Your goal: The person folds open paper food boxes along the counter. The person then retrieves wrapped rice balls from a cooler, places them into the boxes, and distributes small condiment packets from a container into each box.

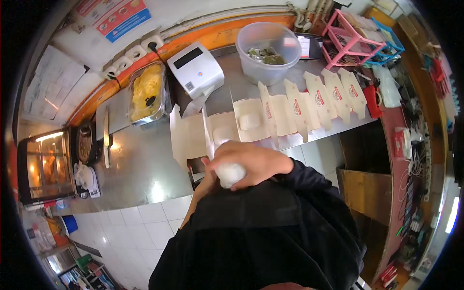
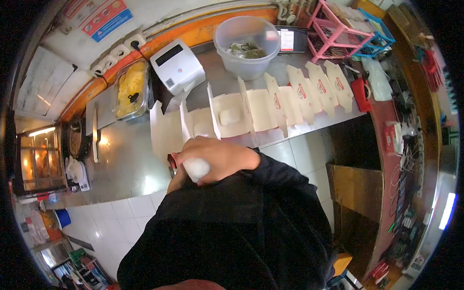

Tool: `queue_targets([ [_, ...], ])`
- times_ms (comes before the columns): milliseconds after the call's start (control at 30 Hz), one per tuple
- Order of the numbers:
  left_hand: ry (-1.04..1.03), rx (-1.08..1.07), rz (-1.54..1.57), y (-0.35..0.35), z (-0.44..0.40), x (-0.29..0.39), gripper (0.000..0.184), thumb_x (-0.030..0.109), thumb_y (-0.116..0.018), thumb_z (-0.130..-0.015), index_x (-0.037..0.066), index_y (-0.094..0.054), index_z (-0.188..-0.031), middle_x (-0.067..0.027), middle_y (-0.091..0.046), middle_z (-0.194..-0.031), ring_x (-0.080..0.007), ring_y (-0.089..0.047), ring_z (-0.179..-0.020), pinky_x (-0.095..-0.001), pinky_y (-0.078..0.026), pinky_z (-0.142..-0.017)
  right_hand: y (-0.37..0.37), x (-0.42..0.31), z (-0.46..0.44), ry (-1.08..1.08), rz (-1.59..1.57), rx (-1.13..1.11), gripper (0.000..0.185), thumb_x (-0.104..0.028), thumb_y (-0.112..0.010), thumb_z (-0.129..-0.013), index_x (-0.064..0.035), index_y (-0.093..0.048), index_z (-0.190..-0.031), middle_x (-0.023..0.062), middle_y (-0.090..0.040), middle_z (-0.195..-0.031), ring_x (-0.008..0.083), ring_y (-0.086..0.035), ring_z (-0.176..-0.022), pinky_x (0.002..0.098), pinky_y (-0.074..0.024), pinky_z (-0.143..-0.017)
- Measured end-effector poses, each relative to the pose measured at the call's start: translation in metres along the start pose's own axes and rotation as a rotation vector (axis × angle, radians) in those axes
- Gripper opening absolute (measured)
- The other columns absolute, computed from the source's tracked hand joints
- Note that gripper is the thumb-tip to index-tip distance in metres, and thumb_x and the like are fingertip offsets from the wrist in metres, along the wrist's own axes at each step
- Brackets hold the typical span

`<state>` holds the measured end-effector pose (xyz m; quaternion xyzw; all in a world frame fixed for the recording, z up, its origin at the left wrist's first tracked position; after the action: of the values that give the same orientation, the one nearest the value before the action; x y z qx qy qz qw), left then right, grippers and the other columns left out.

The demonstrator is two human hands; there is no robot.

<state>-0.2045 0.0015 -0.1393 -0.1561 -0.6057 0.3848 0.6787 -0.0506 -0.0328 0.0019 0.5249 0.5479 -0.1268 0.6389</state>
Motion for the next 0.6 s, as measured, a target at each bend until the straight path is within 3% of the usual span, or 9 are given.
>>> queue_targets([
  [67, 0.019, 0.011, -0.086, -0.004, -0.005, 0.001, 0.068, 0.058, -0.05, -0.079, 0.01, -0.035, -0.124, -0.0126, -0.046, -0.12, -0.0249, -0.051, -0.106, -0.0359, -0.042, -0.09, 0.028, 0.0, 0.029, 0.022, -0.219, 0.444, 0.06, -0.013, -0.074, -0.06, -0.0048, -0.049, -0.113, 0.0127, -0.049, -0.113, 0.03, -0.046, -0.108, 0.0378, -0.0359, -0.092],
  [133, 0.021, 0.027, -0.187, -0.007, -0.01, 0.002, 0.065, 0.057, -0.049, -0.08, 0.011, -0.036, -0.123, -0.0122, -0.046, -0.119, -0.0245, -0.051, -0.105, -0.0353, -0.042, -0.089, 0.045, 0.026, 0.072, -0.151, -0.106, 0.949, 0.058, -0.013, -0.073, -0.061, -0.0001, -0.049, -0.112, 0.0124, -0.05, -0.114, 0.0254, -0.048, -0.107, 0.0346, -0.0356, -0.092],
  [200, 0.021, 0.042, -0.256, -0.009, -0.012, 0.004, 0.061, 0.056, -0.049, -0.081, 0.012, -0.036, -0.122, -0.0119, -0.046, -0.118, -0.0241, -0.051, -0.104, -0.0347, -0.043, -0.088, 0.055, 0.065, 0.105, -0.407, 0.321, 1.161, 0.056, -0.01, -0.074, -0.063, -0.0015, -0.049, -0.112, 0.0136, -0.051, -0.112, 0.0259, -0.046, -0.111, 0.0363, -0.0348, -0.094],
  [333, 0.028, 0.12, -0.066, -0.013, -0.009, 0.008, 0.05, 0.051, -0.045, -0.085, 0.015, -0.036, -0.12, -0.0108, -0.046, -0.117, -0.0235, -0.052, -0.102, -0.0332, -0.044, -0.086, 0.033, 0.142, 0.13, -0.431, 0.105, 1.245, 0.048, -0.012, -0.07, -0.069, -0.002, -0.049, -0.111, 0.0108, -0.051, -0.11, 0.0226, -0.047, -0.107, 0.0339, -0.036, -0.092],
  [400, 0.024, 0.145, 0.043, -0.018, -0.009, 0.009, 0.048, 0.049, -0.043, -0.087, 0.014, -0.036, -0.12, -0.0109, -0.046, -0.117, -0.024, -0.052, -0.103, -0.0334, -0.044, -0.086, 0.025, 0.157, 0.127, -0.596, -0.254, 1.252, 0.043, -0.019, -0.062, -0.076, -0.0043, -0.049, -0.113, 0.0079, -0.048, -0.114, 0.018, -0.047, -0.103, 0.0294, -0.0369, -0.088],
  [433, 0.051, 0.187, 0.083, -0.022, -0.01, 0.014, 0.046, 0.047, -0.04, -0.089, 0.013, -0.037, -0.12, -0.0107, -0.046, -0.118, -0.024, -0.052, -0.103, -0.0341, -0.044, -0.087, 0.014, 0.208, 0.136, -0.49, -0.36, 1.364, 0.04, -0.02, -0.061, -0.077, -0.0071, -0.05, -0.114, 0.0072, -0.049, -0.111, 0.0172, -0.047, -0.102, 0.0286, -0.037, -0.088],
  [533, 0.039, 0.282, 0.129, -0.032, -0.015, 0.023, 0.043, 0.044, -0.036, -0.092, 0.011, -0.038, -0.12, -0.0104, -0.047, -0.118, -0.0235, -0.052, -0.104, -0.0356, -0.044, -0.087, 0.012, 0.229, 0.126, -0.653, -0.485, 1.293, 0.042, -0.023, -0.061, -0.077, -0.0077, -0.049, -0.114, 0.0067, -0.051, -0.107, 0.0166, -0.046, -0.102, 0.0276, -0.0361, -0.088],
  [567, 0.007, 0.321, 0.13, -0.033, -0.017, 0.024, 0.044, 0.043, -0.034, -0.093, 0.01, -0.038, -0.121, -0.0104, -0.048, -0.118, -0.023, -0.052, -0.104, -0.0365, -0.044, -0.087, 0.007, 0.268, 0.132, -0.676, -0.301, 1.277, 0.048, -0.013, -0.066, -0.071, -0.0082, -0.048, -0.115, 0.0086, -0.052, -0.109, 0.0208, -0.05, -0.1, 0.0307, -0.0378, -0.088],
  [600, 0.001, 0.334, 0.132, -0.032, -0.02, 0.025, 0.044, 0.043, -0.034, -0.093, 0.01, -0.038, -0.121, -0.0104, -0.048, -0.118, -0.023, -0.052, -0.104, -0.0365, -0.044, -0.087, 0.006, 0.281, 0.135, -0.673, -0.309, 1.264, 0.048, -0.013, -0.066, -0.071, -0.0082, -0.048, -0.115, 0.0086, -0.052, -0.109, 0.0208, -0.05, -0.1, 0.0307, -0.0378, -0.088],
])
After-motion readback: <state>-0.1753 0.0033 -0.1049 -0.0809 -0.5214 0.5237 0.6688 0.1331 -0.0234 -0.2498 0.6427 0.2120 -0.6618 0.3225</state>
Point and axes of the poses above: each hand's wrist, its own z-axis away from the middle knuckle, its own y-axis out of the back of the hand, x = y × z, the point moved 3 cm from there along -z, towards the middle knuckle
